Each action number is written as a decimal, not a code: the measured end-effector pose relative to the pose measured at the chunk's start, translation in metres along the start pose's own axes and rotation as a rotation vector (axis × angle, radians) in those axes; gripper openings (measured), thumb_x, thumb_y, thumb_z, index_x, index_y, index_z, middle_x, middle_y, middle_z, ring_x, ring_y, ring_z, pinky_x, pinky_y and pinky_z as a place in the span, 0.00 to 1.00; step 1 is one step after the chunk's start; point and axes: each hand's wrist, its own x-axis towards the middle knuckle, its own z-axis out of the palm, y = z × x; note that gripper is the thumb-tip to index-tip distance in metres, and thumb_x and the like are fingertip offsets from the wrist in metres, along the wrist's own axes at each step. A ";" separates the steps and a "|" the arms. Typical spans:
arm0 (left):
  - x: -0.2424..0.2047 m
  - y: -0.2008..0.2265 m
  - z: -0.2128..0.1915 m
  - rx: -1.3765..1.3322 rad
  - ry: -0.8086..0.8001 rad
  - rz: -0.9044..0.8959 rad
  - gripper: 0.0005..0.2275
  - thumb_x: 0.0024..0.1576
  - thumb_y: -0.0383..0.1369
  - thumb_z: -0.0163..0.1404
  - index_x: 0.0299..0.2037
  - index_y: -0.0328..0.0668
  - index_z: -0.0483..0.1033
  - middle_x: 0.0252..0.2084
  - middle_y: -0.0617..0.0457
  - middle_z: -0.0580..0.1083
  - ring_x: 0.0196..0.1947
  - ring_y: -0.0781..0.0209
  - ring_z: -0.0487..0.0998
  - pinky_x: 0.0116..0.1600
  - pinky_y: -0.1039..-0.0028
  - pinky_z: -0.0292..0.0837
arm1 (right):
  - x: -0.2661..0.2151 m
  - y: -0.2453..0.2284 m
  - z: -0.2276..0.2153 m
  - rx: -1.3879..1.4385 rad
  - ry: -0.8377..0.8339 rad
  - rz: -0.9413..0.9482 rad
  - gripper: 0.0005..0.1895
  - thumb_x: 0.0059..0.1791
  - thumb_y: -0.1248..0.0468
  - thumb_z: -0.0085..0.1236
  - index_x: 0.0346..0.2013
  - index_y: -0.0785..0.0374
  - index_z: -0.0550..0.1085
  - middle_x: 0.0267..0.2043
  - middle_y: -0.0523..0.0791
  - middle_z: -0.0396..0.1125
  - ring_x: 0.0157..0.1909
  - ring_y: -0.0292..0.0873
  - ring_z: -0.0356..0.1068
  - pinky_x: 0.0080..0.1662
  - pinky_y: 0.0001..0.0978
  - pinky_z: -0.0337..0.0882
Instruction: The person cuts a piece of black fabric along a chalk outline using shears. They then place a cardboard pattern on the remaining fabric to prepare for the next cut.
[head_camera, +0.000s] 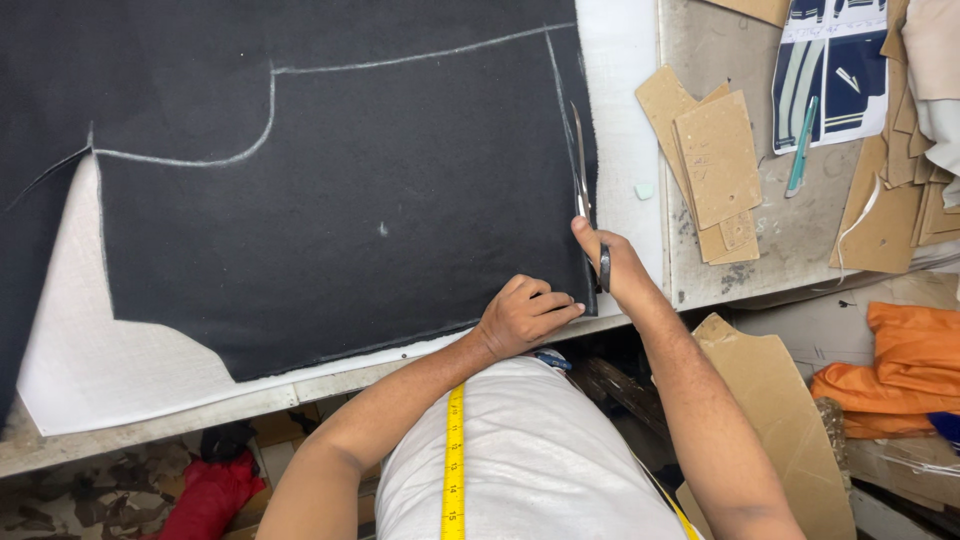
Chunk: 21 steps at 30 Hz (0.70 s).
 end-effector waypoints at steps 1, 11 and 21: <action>0.000 0.000 0.000 -0.005 0.006 -0.002 0.09 0.57 0.32 0.59 0.47 0.51 0.82 0.45 0.63 0.78 0.39 0.65 0.73 0.44 0.74 0.68 | 0.000 -0.002 0.000 -0.021 0.019 -0.023 0.35 0.50 0.32 0.48 0.20 0.61 0.72 0.17 0.40 0.58 0.23 0.36 0.61 0.27 0.30 0.62; -0.001 -0.002 0.000 0.008 -0.014 -0.018 0.09 0.58 0.32 0.58 0.48 0.51 0.82 0.45 0.63 0.78 0.40 0.65 0.74 0.45 0.74 0.69 | -0.002 0.005 0.003 -0.102 0.105 -0.163 0.35 0.51 0.39 0.57 0.08 0.56 0.61 0.10 0.37 0.50 0.15 0.31 0.48 0.19 0.29 0.49; 0.002 -0.003 -0.003 -0.054 0.007 0.001 0.09 0.58 0.33 0.59 0.48 0.51 0.82 0.45 0.64 0.78 0.40 0.64 0.73 0.45 0.73 0.68 | 0.049 -0.023 -0.001 -0.075 0.041 -0.043 0.47 0.49 0.27 0.47 0.47 0.74 0.71 0.37 0.60 0.66 0.51 0.59 0.67 0.50 0.54 0.68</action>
